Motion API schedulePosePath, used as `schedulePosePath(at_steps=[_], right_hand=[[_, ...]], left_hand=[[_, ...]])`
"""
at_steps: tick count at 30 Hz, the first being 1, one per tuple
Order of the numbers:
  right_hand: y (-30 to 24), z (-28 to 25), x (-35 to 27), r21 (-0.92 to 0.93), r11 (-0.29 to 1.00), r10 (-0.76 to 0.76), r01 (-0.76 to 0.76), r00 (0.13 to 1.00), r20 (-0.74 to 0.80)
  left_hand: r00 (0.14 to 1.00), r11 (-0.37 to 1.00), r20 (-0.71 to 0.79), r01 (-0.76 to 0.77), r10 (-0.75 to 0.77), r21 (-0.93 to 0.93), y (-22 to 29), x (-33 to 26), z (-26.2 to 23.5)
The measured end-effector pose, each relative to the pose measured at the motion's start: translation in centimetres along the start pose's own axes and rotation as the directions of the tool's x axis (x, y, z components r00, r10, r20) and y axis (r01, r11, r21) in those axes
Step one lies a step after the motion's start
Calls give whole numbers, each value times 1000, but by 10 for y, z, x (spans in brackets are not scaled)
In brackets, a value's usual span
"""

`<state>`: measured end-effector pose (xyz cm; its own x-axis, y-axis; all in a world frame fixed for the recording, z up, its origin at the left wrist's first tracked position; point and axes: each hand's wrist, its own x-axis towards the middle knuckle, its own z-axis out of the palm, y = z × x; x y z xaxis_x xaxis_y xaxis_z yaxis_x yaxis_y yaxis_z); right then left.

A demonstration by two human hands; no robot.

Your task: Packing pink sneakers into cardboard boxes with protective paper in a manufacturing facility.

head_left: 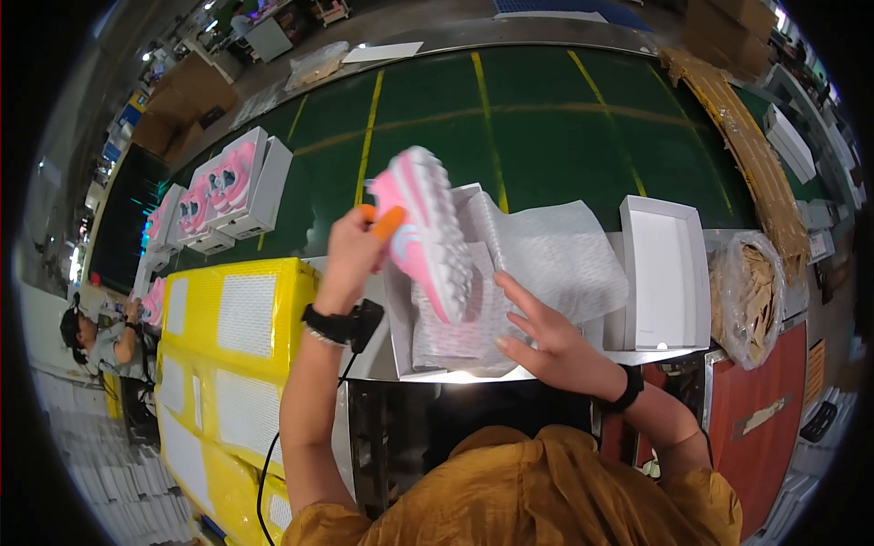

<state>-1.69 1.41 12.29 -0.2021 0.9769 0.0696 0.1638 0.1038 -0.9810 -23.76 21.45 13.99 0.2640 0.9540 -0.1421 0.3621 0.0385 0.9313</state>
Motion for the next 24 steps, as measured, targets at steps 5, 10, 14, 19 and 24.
schedulePosePath(at_steps=[5, 10, 14, 19, 24], right_hand=[[28, 10, 43, 72, 993, 78, -90, 986, 150], [18, 16, 83, 186, 829, 457, -527, 831, 318], [46, 34, 106, 259, 651, 575, -713, 687, 445], [56, 73, 107, 72, 812, 522, -579, 777, 353], [31, 35, 78, 325, 848, 332, -418, 898, 288]], left_hand=[[977, 809, 194, 183, -87, -559, -60, -25, -70], [949, 695, 135, 302, -286, -653, -161, -51, -89], [938, 704, 179, 342, -297, -623, -182, -46, -70], [951, 468, 292, 305, -103, -829, -165, -61, -58], [981, 799, 7, 161, -192, -580, -137, -66, -85]])
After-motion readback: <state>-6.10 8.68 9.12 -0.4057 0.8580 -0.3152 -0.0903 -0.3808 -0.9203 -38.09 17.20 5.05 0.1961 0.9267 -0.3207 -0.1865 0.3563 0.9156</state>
